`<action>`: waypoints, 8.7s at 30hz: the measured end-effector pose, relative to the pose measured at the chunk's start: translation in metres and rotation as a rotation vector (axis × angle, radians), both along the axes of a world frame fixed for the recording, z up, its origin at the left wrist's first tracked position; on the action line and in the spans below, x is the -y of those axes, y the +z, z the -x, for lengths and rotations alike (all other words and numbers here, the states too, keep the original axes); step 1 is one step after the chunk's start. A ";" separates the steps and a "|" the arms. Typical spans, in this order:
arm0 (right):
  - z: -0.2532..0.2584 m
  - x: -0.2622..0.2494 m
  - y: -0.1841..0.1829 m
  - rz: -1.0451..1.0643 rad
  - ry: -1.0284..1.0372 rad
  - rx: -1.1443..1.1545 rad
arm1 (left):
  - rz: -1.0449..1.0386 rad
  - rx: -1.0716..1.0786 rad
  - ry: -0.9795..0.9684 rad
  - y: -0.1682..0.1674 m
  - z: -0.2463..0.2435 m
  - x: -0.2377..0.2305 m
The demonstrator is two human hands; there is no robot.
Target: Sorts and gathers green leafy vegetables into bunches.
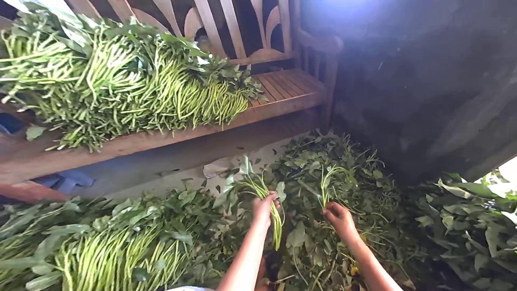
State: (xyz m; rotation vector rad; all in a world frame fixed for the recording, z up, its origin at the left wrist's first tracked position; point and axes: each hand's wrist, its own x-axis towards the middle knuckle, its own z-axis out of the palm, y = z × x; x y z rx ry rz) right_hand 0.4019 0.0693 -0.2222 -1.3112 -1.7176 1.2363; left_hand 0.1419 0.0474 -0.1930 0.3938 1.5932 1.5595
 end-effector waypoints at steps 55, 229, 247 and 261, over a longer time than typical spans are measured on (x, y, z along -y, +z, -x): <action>0.035 0.083 0.008 -0.476 -0.027 -0.055 | 0.251 0.307 0.096 -0.038 -0.013 0.003; -0.010 0.069 0.010 0.444 0.415 0.990 | 0.035 0.068 -0.192 -0.018 -0.039 0.011; 0.010 0.043 0.008 0.361 0.714 0.356 | 0.078 0.100 0.022 -0.025 0.003 -0.006; -0.096 -0.030 -0.099 0.241 0.074 0.965 | -0.147 0.472 0.185 -0.026 0.017 -0.020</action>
